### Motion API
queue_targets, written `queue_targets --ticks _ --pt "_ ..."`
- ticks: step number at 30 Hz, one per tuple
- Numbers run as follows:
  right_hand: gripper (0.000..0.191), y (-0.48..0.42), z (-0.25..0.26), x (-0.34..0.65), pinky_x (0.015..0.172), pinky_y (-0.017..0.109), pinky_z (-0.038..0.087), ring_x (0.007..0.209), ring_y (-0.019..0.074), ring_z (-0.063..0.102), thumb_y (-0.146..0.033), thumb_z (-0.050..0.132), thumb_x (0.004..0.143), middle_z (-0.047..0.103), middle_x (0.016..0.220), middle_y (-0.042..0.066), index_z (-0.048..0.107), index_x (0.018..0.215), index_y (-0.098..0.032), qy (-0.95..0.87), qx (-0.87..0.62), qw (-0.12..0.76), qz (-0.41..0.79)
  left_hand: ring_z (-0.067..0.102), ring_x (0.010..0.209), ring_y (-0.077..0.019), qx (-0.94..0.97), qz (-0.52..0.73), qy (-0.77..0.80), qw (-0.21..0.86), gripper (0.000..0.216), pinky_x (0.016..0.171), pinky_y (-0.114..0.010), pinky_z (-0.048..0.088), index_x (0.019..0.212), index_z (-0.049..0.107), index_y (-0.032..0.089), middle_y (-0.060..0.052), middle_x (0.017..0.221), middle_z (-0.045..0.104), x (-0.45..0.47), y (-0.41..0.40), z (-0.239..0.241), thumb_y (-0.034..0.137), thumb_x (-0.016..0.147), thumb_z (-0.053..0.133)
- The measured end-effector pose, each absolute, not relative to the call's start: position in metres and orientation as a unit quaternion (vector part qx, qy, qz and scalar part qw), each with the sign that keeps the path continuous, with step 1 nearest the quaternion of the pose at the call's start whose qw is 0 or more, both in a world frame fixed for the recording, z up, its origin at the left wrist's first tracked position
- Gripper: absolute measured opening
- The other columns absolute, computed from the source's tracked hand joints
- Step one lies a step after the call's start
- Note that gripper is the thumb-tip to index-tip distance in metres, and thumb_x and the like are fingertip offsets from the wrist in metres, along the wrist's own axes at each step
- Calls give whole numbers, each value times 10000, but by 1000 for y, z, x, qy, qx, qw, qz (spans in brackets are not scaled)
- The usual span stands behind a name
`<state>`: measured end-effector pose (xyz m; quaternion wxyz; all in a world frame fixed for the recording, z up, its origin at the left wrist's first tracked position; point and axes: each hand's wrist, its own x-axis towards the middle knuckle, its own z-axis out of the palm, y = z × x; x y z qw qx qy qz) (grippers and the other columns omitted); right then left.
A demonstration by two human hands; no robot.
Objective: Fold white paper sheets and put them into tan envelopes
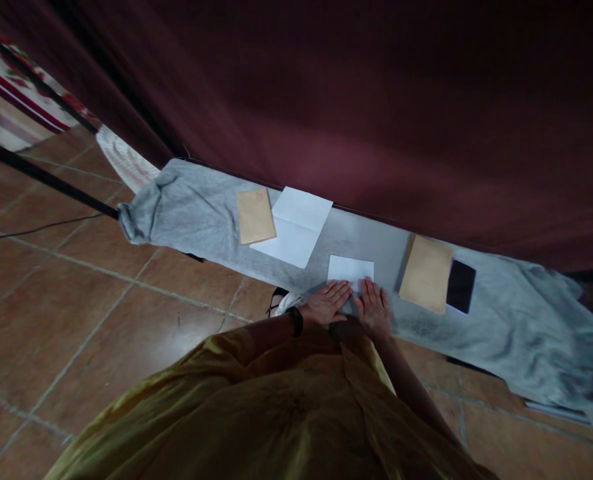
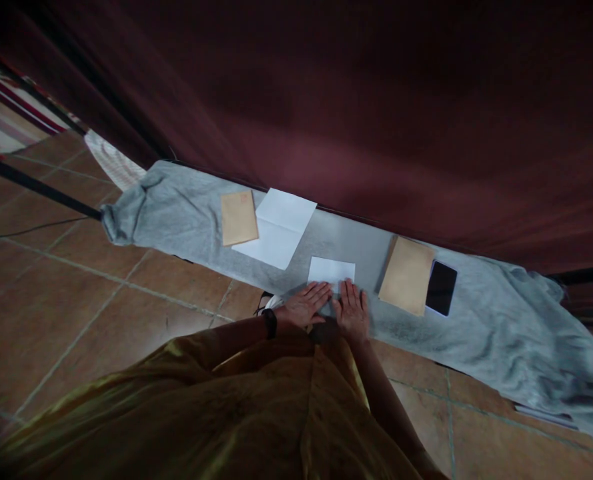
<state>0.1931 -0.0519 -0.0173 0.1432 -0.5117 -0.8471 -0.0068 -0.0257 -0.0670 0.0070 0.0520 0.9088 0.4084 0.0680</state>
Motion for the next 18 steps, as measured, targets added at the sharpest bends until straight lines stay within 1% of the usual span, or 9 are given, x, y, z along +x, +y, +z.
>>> queue_targets --ticks 8,14,18 --pt "606 -54 -19 198 1200 521 269 1458 297 398 -400 305 1068 404 1592 180 267 1601 -114 -842 -516 157 -15 199 1551 -297 907 76 408 65 849 1263 -433 189 1564 294 45 -216 1639 275 -44 -68 7 626 971 468" --pt "620 -55 -22 199 1194 541 279 1450 314 405 -419 315 1062 400 1592 189 288 1593 -100 -841 -517 162 -19 175 1558 -290 907 66 411 69 815 1260 -447 196 1578 276 74 -194 1645 276 -58 -71 11 589 979 477" --pt "621 -56 -21 199 1192 538 293 1456 321 393 -418 335 1057 390 1596 195 318 1580 -85 -838 -521 161 -23 175 1558 -287 906 52 414 65 813 1264 -447 181 1579 269 69 -201 1650 255 -67 -72 15 585 985 472"
